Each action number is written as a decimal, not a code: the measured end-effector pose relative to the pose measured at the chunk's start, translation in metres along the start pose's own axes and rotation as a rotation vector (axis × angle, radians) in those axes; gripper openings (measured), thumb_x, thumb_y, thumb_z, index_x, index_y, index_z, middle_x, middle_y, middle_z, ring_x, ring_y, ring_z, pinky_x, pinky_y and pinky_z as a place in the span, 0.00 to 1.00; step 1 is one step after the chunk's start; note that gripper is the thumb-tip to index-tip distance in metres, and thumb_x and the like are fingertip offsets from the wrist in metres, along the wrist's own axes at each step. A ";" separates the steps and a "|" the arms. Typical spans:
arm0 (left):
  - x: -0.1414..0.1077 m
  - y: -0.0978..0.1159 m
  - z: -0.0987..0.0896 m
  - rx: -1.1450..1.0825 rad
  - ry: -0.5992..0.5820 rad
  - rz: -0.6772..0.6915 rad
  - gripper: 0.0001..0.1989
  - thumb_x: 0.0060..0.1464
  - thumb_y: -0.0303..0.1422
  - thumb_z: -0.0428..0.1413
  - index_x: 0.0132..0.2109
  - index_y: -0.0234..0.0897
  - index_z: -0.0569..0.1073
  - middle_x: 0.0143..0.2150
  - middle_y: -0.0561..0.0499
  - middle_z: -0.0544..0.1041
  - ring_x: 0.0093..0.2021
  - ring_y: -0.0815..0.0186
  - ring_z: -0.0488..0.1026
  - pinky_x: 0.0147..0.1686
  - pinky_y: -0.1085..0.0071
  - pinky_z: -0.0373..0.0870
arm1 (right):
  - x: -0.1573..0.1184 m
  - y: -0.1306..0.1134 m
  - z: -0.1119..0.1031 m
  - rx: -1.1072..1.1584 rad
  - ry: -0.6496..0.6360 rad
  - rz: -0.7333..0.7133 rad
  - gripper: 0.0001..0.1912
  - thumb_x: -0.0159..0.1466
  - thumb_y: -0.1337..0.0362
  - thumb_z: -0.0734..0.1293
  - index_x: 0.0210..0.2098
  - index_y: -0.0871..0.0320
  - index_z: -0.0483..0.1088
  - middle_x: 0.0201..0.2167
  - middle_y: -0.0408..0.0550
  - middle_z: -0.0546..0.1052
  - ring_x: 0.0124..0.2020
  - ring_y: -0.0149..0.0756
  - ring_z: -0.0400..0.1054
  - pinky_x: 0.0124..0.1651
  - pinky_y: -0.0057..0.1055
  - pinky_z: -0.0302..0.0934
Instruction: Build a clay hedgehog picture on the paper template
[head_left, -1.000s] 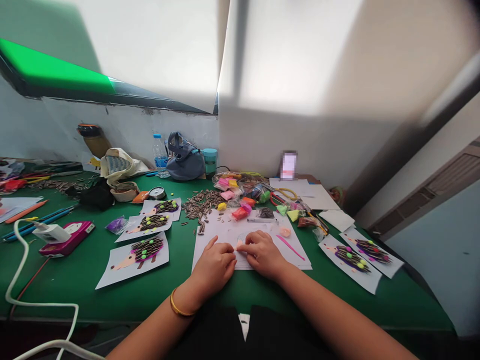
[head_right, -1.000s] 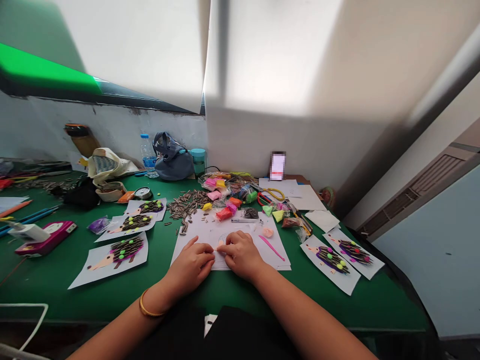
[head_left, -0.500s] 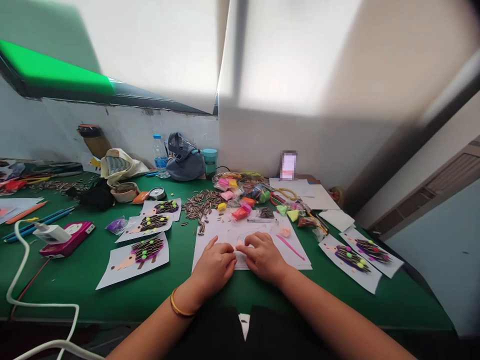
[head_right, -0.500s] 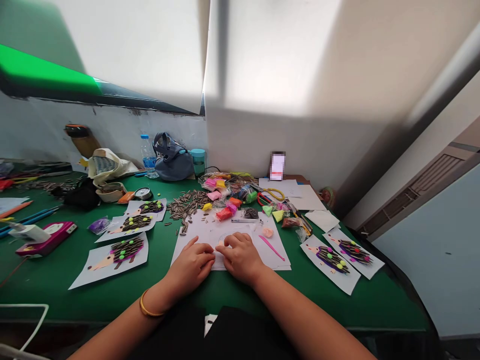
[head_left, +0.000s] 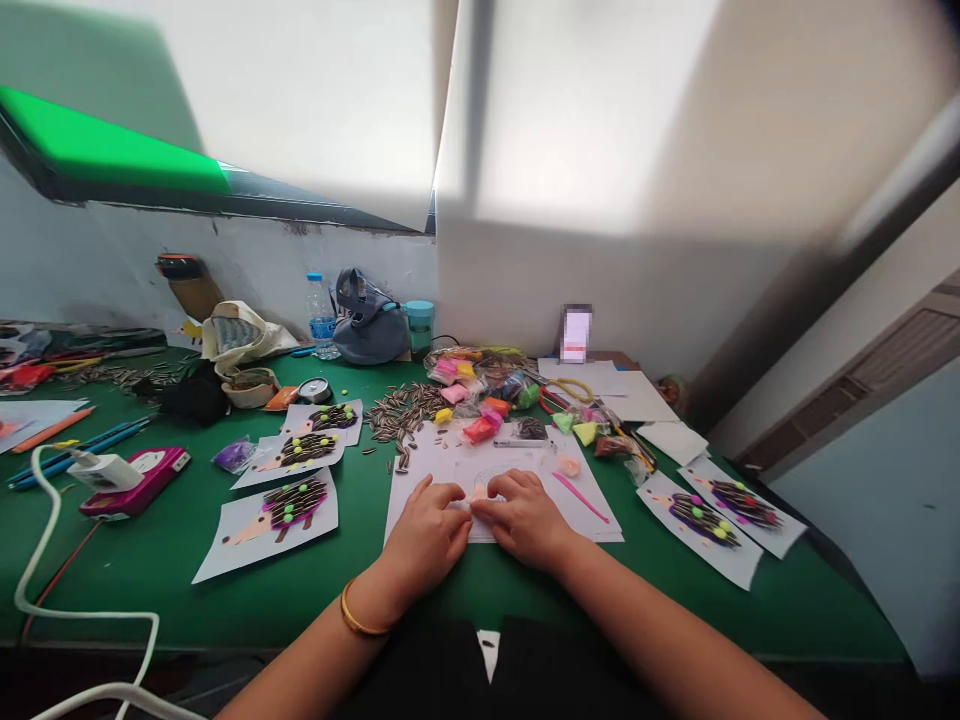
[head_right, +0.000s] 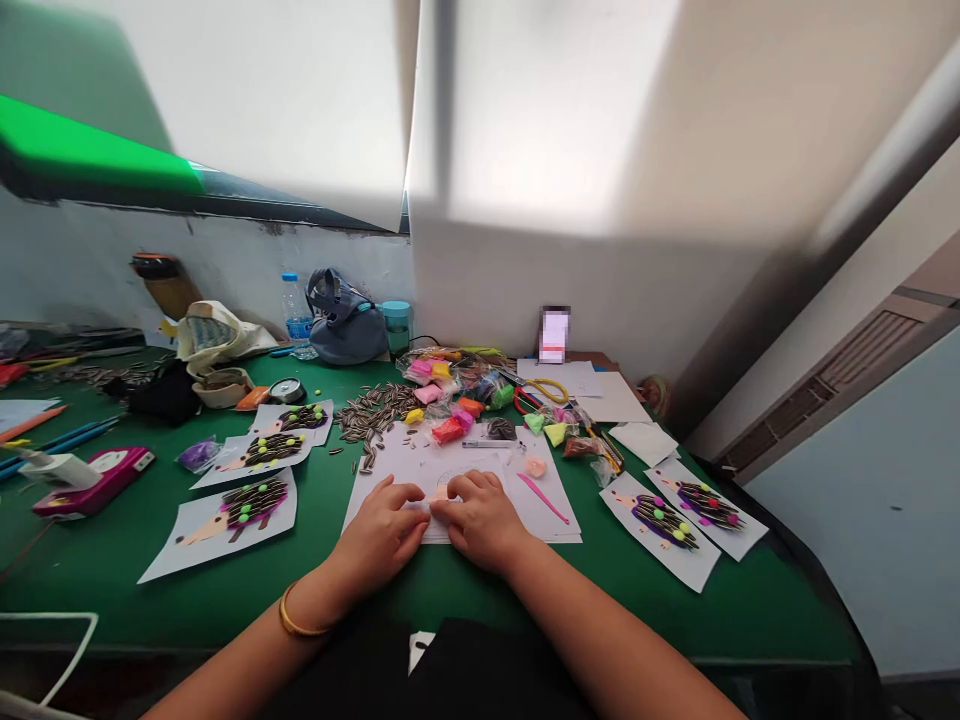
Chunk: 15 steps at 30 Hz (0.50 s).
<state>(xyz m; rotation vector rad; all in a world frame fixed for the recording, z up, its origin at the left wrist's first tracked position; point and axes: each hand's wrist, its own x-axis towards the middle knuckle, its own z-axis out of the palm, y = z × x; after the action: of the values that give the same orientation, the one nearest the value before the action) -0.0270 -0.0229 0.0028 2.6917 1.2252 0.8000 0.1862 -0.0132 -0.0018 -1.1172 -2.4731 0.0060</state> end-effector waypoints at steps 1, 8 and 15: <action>0.000 0.000 -0.001 0.003 0.004 -0.003 0.10 0.57 0.27 0.54 0.37 0.43 0.80 0.46 0.47 0.76 0.49 0.59 0.73 0.62 0.45 0.57 | 0.000 0.001 0.000 0.018 0.027 0.019 0.23 0.57 0.73 0.66 0.50 0.47 0.73 0.42 0.46 0.73 0.46 0.42 0.61 0.49 0.40 0.51; 0.002 -0.003 -0.004 0.053 0.090 -0.136 0.09 0.57 0.27 0.53 0.40 0.42 0.77 0.45 0.47 0.77 0.48 0.58 0.74 0.63 0.47 0.56 | -0.005 0.015 0.001 0.124 0.261 0.220 0.24 0.58 0.76 0.60 0.50 0.55 0.74 0.42 0.51 0.74 0.46 0.44 0.64 0.49 0.41 0.57; 0.002 -0.014 -0.001 0.131 0.126 -0.363 0.16 0.52 0.29 0.58 0.50 0.40 0.73 0.49 0.45 0.75 0.53 0.52 0.71 0.59 0.50 0.58 | -0.007 0.032 0.000 0.199 0.436 0.338 0.24 0.58 0.75 0.57 0.50 0.57 0.73 0.42 0.51 0.74 0.45 0.44 0.65 0.51 0.44 0.59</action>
<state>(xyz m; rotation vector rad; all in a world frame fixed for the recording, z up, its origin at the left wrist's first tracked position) -0.0362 -0.0125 0.0006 2.4272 1.7845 0.8700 0.2130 0.0038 -0.0100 -1.2783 -1.8426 0.0957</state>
